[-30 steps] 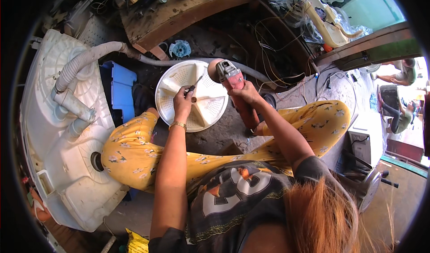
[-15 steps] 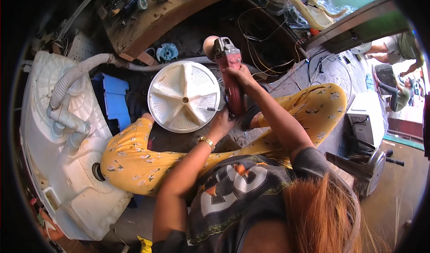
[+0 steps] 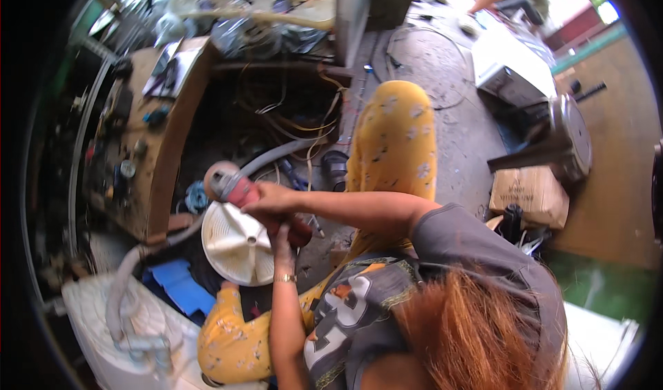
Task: The person uses an angle grinder to remove a central component from a washing machine pulsator, then uses a hammer and a punch to drive a shaft out of the plastic disc.
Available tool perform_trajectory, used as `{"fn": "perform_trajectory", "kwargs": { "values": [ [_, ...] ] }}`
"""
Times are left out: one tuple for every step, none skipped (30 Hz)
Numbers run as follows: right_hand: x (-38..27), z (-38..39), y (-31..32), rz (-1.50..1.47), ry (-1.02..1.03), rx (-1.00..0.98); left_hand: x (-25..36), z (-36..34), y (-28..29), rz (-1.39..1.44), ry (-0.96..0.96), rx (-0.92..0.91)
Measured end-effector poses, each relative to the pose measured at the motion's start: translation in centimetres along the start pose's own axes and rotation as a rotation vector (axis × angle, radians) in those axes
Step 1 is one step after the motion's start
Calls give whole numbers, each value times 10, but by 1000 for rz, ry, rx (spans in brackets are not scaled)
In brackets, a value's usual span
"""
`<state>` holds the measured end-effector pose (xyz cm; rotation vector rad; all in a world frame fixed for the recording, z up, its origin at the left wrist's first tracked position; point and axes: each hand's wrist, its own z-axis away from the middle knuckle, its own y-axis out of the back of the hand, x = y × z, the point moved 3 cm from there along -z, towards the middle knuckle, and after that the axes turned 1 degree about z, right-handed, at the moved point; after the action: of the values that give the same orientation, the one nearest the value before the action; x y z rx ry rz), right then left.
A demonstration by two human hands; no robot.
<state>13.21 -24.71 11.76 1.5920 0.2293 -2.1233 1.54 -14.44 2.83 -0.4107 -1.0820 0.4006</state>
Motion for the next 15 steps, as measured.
{"fn": "perform_trajectory", "kwargs": {
  "values": [
    [-3, 7, 12, 96, -62, -47, 2, 4, -9, 25, 39, 5],
    [-20, 15, 21, 270, 127, 71, 3, 4, -2, -37, 16, 31],
    [-31, 25, 35, 454, 297, 191, 4, 9, 1, -40, 87, 74],
    [-61, 40, 55, 437, 466, 242, 13, 25, 14, -64, 26, 74],
    [-104, 62, 98, 424, 646, 294, 25, 35, 22, -87, -50, 72],
    [-140, 89, 152, 316, 655, 298, 35, 41, 24, -119, -82, 85],
    [-139, 112, 218, 283, 637, 484, 41, 36, 15, -153, -102, 65],
    [-137, 135, 280, 239, 615, 661, 45, 33, 4, -168, -121, 53],
    [-113, 141, 330, -318, 630, 663, 49, 31, 3, -178, -121, 48],
    [-84, 139, 367, -285, 633, 782, 52, 31, 3, -193, -121, 41],
    [-40, 129, 401, -188, 485, 806, 53, 30, -1, -202, -120, 29],
    [5, 117, 421, 19, 355, 809, 55, 29, -11, -212, -125, 28],
    [41, 93, 412, 280, 67, 777, 58, 31, -8, -218, -131, 55],
    [78, 74, 401, 458, 1, 689, 58, 31, -6, -204, -125, 78],
    [107, 54, 377, 931, 118, 664, 60, 33, -1, -190, -125, 109]
  ]
}}
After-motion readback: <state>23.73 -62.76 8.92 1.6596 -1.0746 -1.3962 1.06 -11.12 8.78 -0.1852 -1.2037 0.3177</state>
